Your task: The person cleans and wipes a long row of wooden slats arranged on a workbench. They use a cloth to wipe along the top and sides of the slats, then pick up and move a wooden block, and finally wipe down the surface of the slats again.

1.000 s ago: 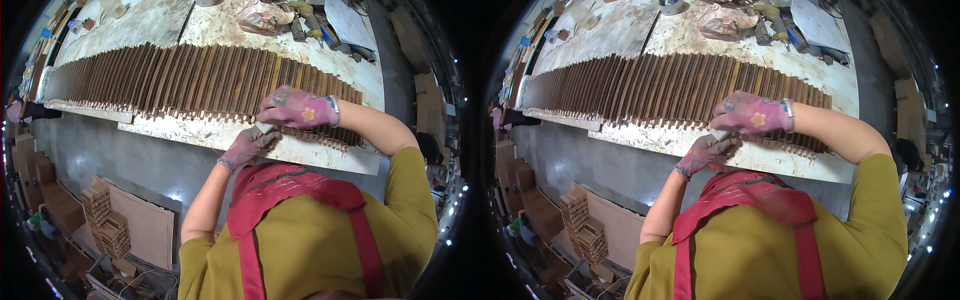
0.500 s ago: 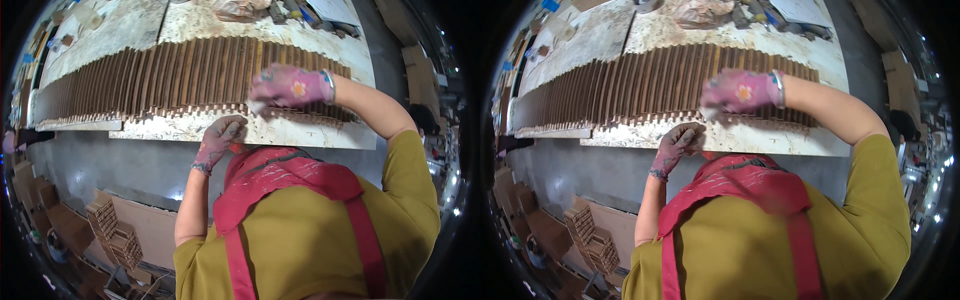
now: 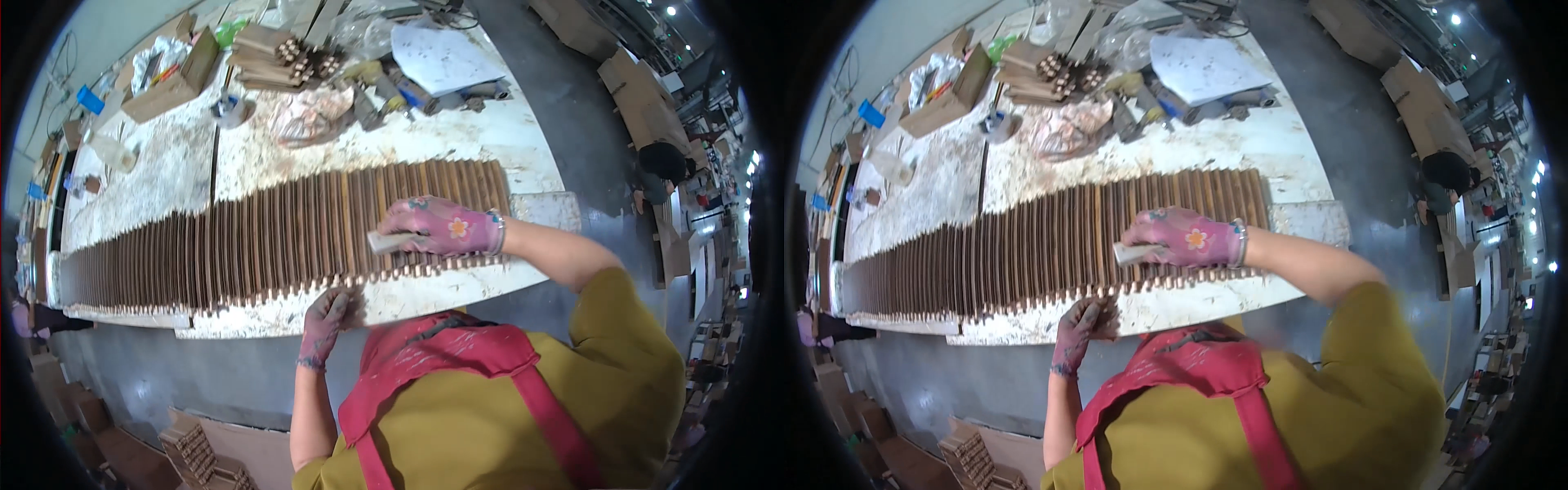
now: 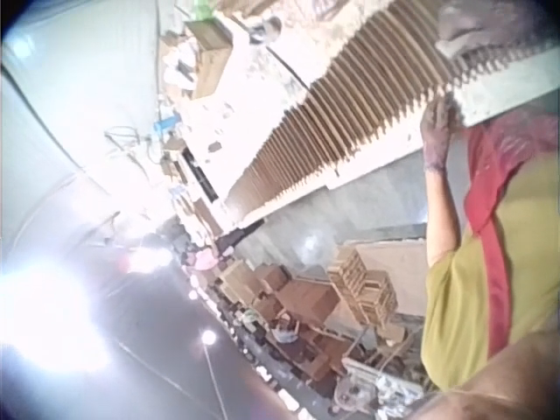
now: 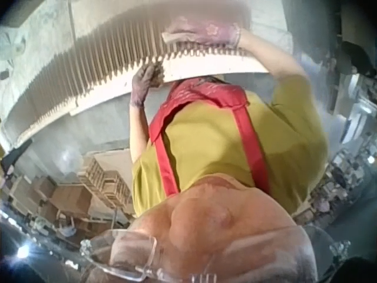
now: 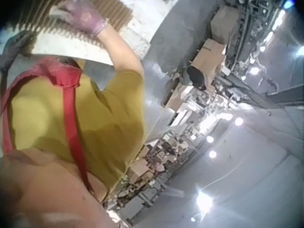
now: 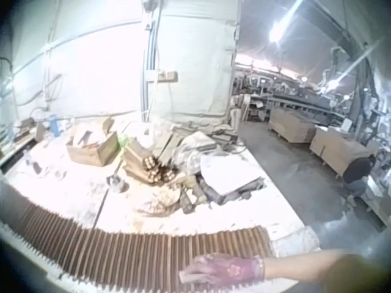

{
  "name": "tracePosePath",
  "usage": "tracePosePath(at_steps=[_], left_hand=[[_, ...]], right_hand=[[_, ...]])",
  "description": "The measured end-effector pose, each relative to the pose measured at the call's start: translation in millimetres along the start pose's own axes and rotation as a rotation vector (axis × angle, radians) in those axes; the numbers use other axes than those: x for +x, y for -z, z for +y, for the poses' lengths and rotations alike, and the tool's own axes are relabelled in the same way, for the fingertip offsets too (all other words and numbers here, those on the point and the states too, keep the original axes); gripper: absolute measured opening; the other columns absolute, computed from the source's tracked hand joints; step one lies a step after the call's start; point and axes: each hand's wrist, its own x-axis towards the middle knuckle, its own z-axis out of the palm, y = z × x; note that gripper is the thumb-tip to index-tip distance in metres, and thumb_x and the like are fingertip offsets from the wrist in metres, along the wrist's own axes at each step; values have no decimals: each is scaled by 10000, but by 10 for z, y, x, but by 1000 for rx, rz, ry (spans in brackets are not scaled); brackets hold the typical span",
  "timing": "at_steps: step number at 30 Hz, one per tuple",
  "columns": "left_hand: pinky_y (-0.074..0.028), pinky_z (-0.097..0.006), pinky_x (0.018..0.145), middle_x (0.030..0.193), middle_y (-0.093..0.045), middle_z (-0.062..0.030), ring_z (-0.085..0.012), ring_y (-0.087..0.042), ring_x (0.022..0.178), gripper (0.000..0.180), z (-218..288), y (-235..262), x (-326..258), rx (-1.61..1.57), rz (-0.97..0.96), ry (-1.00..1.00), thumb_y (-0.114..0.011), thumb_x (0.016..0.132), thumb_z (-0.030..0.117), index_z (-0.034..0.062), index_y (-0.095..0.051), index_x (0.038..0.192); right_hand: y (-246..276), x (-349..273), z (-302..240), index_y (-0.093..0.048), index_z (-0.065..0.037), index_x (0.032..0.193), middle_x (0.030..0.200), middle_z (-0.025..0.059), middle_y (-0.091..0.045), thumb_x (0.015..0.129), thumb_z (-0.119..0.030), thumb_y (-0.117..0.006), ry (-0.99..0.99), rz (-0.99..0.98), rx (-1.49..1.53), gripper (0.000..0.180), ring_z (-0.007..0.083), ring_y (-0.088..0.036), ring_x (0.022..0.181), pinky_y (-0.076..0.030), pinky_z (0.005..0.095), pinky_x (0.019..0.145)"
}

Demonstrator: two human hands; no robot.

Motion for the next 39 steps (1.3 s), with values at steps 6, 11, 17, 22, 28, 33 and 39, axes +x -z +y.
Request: tracePosePath(at_steps=[6, 11, 17, 22, 28, 33, 39], left_hand=[[-500, -241, 797, 1001, -667, -8, -92, -608, 883, 258, -77, -24, -36, 289, 165, -217, -583, 981, 215, 8, -646, 1122], [-498, -235, 760, 1016, -651, -22, -86, -592, 885, 349, 21, -15, -87, 278, 125, -154, -609, 966, 277, 14, -618, 1194], [-495, -253, 871, 1145, -660, -76, -115, -609, 1010, 342, 173, 433, -347, 178, 134, -176, -571, 985, 177, -26, -554, 1260], [-493, -268, 896, 1166, -663, -76, -124, -613, 987, 309, 275, 756, -363, 138, 94, -175, -543, 1000, 185, -7, -570, 1241], [-511, -250, 836, 1084, -664, -64, -111, -623, 956, 291, 228, 920, -191, 138, 3, -83, -569, 985, 190, -1, -587, 1203], [-515, -256, 756, 952, -681, -53, -120, -635, 855, 308, 371, 924, -221, 384, 62, -151, -567, 979, 251, -6, -648, 1127], [-491, -227, 792, 959, -684, -22, -80, -599, 870, 278, 159, 1075, -85, 291, 85, -129, -623, 953, 223, -2, -663, 1110]], right_hand=[[-51, -53, 220, -597, -107, 1180, 1071, 120, -600, 854, -219, -627, 42, 82, -358, 346, 305, -637, 927, -501, 435, 792], [-59, -23, 83, -618, -85, 1064, 876, 138, -616, 770, -145, -645, 129, 171, -388, 300, 332, -635, 823, -504, 447, 694], [47, 695, 129, -626, -107, 1123, 988, 82, -677, 898, -224, -598, 73, 170, -324, 255, 219, -648, 817, -520, 369, 742], [-145, 1897, 75, -586, -105, 1222, 1050, 90, -678, 953, -288, -563, -315, 248, 55, 326, 185, -636, 764, -523, 341, 736], [-602, 1632, -31, -682, -173, 1007, 935, 8, -698, 943, -383, -551, 91, 89, -366, 255, 165, -633, 857, -484, 332, 783], [-322, 1696, -97, -663, -102, 1096, 1002, 120, -680, 908, -332, -599, 48, 83, -147, 304, 295, -640, 949, -487, 411, 848], [-766, 1675, -97, -708, -214, 858, 689, 15, -675, 872, -227, -606, 76, 149, -407, 103, 184, -649, 609, -537, 366, 636]])
